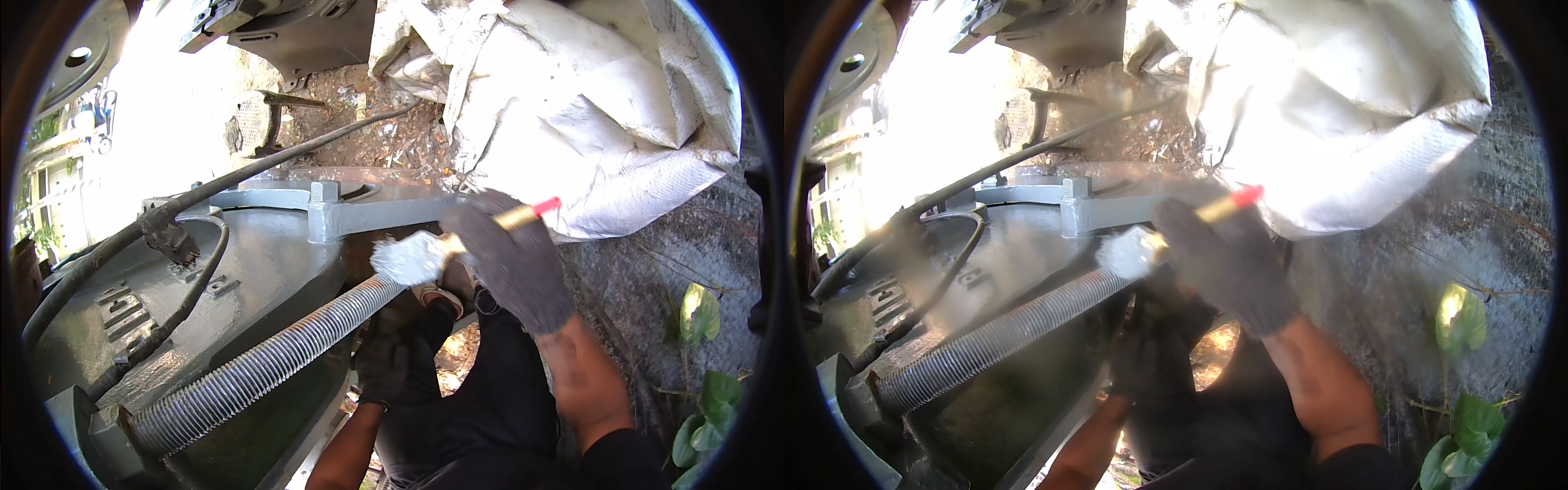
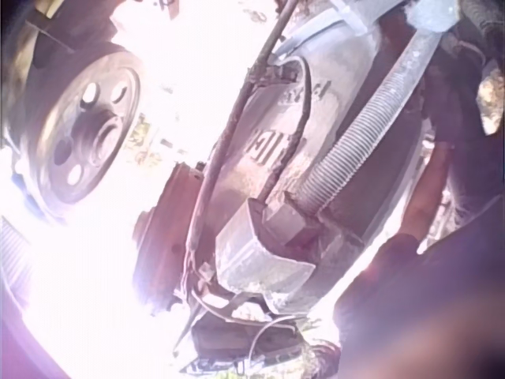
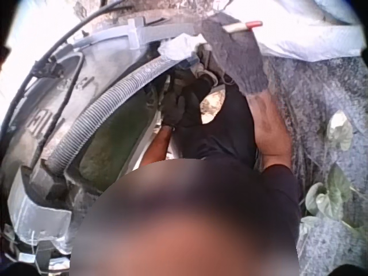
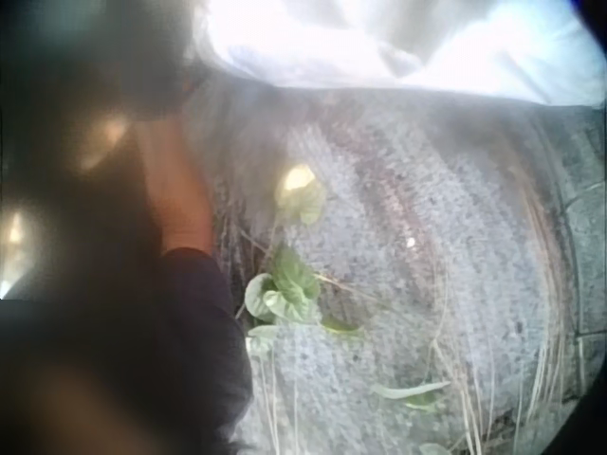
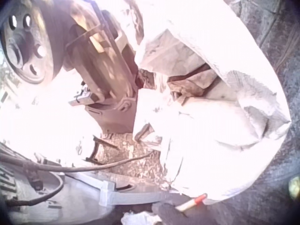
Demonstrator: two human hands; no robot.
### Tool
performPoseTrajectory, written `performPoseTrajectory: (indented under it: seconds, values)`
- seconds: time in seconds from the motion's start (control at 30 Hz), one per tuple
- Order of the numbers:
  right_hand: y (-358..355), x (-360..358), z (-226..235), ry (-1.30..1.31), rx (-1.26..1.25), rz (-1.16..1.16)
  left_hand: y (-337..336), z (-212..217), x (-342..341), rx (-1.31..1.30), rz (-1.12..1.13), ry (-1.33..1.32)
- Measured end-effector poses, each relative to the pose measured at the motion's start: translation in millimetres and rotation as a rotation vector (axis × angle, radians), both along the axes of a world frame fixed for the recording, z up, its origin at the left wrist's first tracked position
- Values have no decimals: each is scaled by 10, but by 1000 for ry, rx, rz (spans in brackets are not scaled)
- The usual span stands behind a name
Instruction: The person paints a green metal machine frame with a paintbrush, applying light gray paint to the side and lower sections. They repeatedly dip the brush into a small paint tray and continue brushing along the frame and a corrugated tube attached to the machine.
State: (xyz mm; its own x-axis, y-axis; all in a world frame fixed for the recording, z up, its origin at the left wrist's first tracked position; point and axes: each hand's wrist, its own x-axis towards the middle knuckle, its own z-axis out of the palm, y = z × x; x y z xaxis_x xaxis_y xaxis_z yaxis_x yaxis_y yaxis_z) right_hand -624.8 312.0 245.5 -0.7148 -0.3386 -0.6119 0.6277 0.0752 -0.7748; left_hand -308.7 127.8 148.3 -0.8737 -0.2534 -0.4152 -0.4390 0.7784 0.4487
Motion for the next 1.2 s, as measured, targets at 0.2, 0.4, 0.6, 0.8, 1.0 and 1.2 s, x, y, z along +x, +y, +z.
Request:
performPoseTrajectory:
  seconds: [0.2, 0.4, 0.6, 0.8, 1.0, 1.2]
  values:
    - [174, -143, 23, 647, 250, 128, 24, 1, 14, -53, 13, 24]
    - [-90, -44, 30, 340, -240, 6, 81, 1, -9, -52, 12, -7]
    - [184, 63, 85, 432, -130, -26, 71, 17, 6, -54, 21, -14]
    - [-49, -78, 87, 310, -307, 13, 94, 4, 41, -95, 28, -34]
    - [135, -3, 362, 59, -186, 55, 60, 24, -3, -70, 23, 7]
    - [-8, -79, 274, 356, -241, 67, 80, 45, -73, -31, 45, -29]
